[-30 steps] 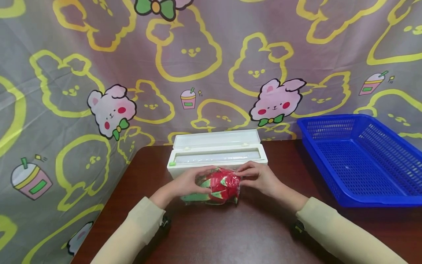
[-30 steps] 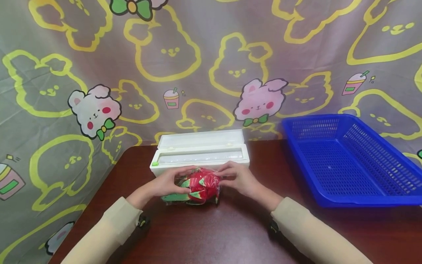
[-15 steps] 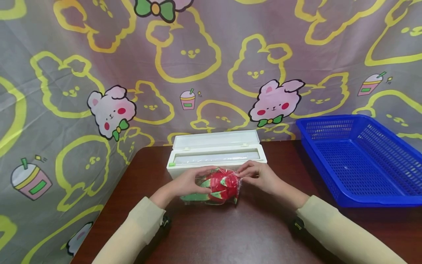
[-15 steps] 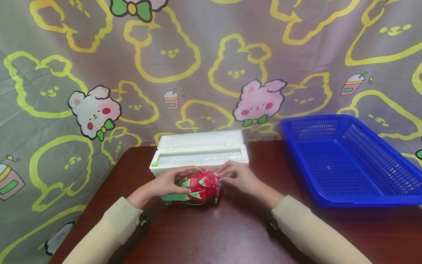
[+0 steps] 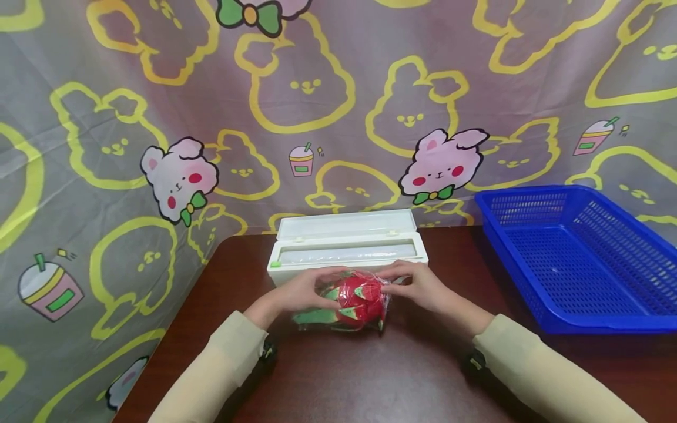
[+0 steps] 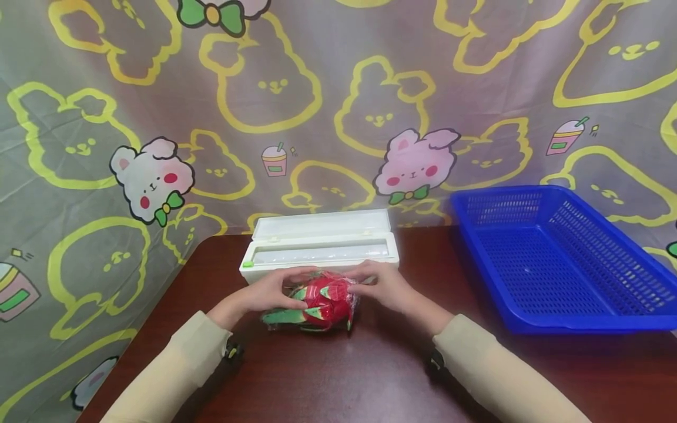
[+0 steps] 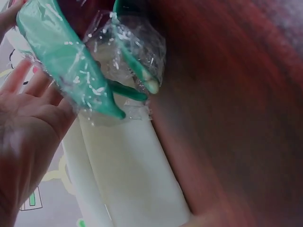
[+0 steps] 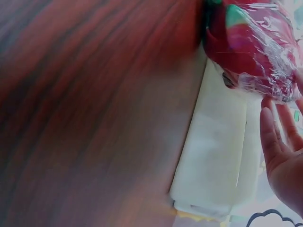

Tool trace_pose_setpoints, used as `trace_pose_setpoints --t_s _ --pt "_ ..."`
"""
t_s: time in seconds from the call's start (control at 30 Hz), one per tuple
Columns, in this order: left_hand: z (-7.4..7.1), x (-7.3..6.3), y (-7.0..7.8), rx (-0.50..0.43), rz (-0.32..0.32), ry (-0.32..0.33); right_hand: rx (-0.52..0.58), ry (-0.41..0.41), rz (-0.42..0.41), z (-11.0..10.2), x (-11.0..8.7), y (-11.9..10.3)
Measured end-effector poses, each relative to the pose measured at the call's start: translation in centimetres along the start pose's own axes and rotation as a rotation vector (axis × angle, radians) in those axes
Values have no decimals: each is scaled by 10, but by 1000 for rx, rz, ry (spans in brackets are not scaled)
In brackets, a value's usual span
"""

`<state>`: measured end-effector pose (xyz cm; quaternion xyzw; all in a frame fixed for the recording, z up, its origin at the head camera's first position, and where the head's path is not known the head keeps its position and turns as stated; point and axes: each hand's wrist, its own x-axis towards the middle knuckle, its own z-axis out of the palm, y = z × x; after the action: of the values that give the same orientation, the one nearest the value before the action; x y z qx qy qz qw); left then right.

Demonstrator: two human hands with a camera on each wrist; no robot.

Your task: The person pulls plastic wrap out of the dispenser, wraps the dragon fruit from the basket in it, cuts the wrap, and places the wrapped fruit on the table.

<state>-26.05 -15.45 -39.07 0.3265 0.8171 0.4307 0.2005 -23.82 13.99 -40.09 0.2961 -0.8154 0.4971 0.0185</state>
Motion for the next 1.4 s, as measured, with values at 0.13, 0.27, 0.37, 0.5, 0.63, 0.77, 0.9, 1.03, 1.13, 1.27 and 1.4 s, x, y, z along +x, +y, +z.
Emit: trace_pose_setpoints --t_s 0.13,0.27,0.37,0.5,0.63,0.77,0.9,1.03,1.13,1.27,1.4 --pt "-2 2 0 4 -15 -19 -4 0 38 -1 3 -3" --pt "-4 3 0 -13 -11 -39 -146 -30 -7 -1 1 -10" --pt "-5 3 1 -20 -11 -47 -202 -74 -86 1 -3 -16" --pt "-6 2 2 -14 -23 -46 -200 -164 -150 6 -4 -19" --pt "-6 3 2 -16 -34 -56 -253 -212 -195 11 -3 -17" --pt "-6 3 1 -32 -14 -75 -267 -196 -193 12 -1 -16" --pt "-12 -7 3 -22 25 -51 -263 -181 -174 12 1 -14" --pt "-21 -29 5 43 58 38 -245 -182 -168 13 2 -15" --pt "-24 -43 1 99 67 97 -232 -182 -169 12 3 -15" --pt "-21 -55 -11 170 30 124 -229 -177 -172 12 3 -13" --pt "-15 -58 -22 214 -17 141 -235 -173 -187 12 4 -13"
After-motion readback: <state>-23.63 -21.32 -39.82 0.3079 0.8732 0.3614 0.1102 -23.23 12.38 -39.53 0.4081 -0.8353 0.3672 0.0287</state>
